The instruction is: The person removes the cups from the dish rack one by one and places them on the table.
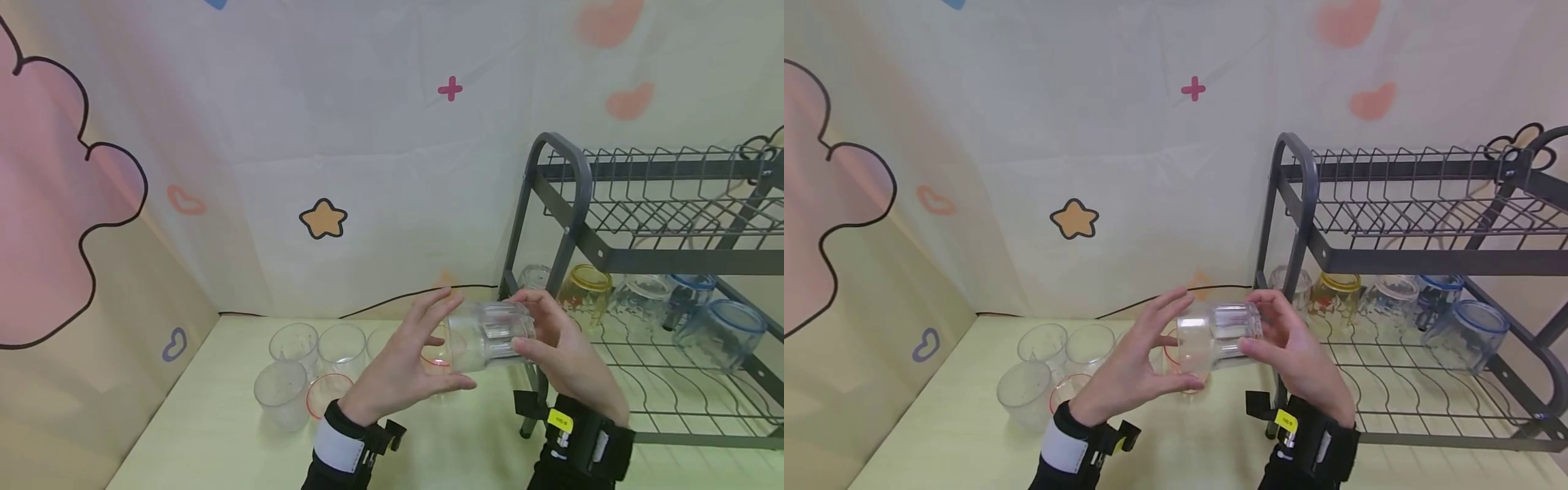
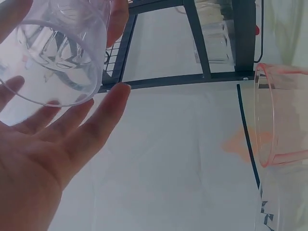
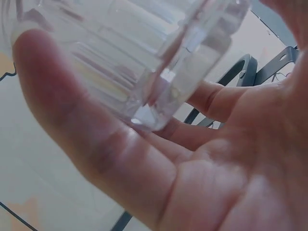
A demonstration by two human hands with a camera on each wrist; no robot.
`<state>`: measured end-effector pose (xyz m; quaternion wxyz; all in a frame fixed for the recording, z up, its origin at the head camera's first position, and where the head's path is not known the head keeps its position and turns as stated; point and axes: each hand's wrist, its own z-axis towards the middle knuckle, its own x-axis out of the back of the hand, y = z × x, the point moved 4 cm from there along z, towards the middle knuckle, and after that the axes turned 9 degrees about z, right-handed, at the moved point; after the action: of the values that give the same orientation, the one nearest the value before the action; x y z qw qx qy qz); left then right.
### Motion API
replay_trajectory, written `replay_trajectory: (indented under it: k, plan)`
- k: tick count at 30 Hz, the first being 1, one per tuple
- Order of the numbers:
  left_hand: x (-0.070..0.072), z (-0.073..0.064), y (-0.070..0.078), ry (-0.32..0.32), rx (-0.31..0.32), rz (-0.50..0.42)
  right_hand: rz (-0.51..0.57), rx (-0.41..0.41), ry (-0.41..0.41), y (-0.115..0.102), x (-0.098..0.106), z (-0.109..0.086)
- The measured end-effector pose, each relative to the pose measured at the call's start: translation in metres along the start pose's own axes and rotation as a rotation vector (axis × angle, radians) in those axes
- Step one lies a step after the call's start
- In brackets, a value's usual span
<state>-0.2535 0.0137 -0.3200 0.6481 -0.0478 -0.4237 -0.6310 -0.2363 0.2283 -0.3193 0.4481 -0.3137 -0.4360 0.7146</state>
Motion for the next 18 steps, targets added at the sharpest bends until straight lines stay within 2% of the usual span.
replay_trajectory:
  k: [4,7,13,18]
  plan:
    - [0.003,0.0,-0.001,0.035,-0.063,0.021,-0.027,-0.018,-0.007,0.001,0.003,0.002]
    - [0.004,0.0,-0.002,0.05,-0.073,0.034,-0.062,-0.025,-0.017,0.0,0.005,0.002]
    - [0.007,-0.003,-0.002,0.046,-0.064,0.069,-0.175,-0.056,-0.027,-0.004,0.005,0.0]
    - [0.012,-0.008,-0.007,0.045,-0.04,0.139,-0.323,-0.052,0.021,-0.008,0.009,-0.006]
